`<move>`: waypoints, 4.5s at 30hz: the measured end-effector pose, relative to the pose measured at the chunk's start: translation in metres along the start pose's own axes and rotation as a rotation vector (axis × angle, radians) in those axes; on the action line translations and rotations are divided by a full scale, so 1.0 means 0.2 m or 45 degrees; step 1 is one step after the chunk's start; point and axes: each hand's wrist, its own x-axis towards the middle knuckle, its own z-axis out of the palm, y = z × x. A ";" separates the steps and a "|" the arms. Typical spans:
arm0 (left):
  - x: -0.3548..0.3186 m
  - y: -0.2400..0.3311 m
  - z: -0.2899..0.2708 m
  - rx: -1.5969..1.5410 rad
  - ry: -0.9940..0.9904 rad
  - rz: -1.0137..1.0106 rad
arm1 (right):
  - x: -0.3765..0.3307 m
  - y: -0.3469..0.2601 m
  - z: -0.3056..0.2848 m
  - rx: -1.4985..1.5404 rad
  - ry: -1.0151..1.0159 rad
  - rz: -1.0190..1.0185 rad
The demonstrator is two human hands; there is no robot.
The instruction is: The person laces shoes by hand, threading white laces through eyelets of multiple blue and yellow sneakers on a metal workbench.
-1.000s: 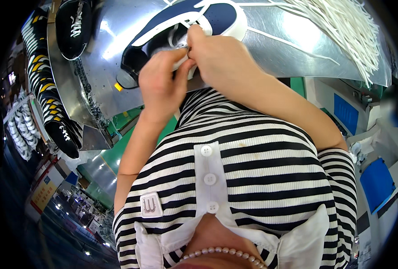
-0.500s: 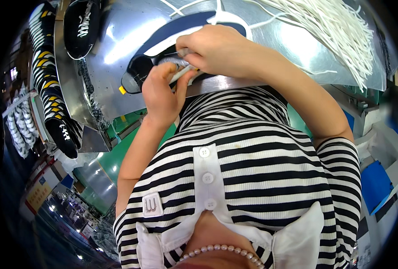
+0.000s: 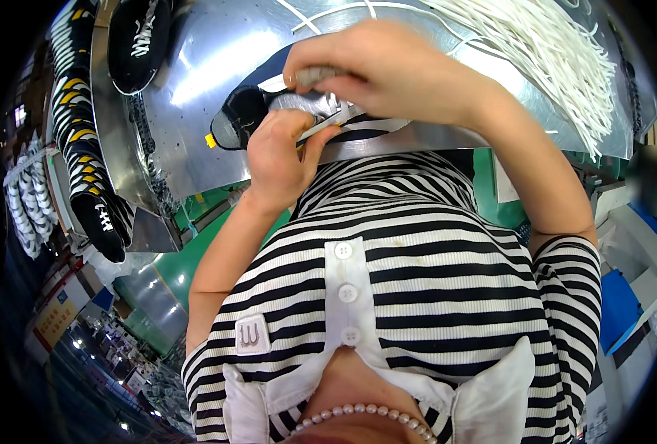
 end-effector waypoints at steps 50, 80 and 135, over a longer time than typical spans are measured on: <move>0.08 0.03 0.02 -0.343 0.286 -0.987 | -0.10 -0.01 0.14 -0.454 0.152 0.192; 0.26 0.09 -0.03 0.306 -0.336 -0.461 | -0.12 0.05 -0.02 -0.598 0.580 -0.027; 0.33 -0.07 0.00 -0.054 -0.384 -0.879 | -0.01 0.24 0.05 0.163 0.709 0.319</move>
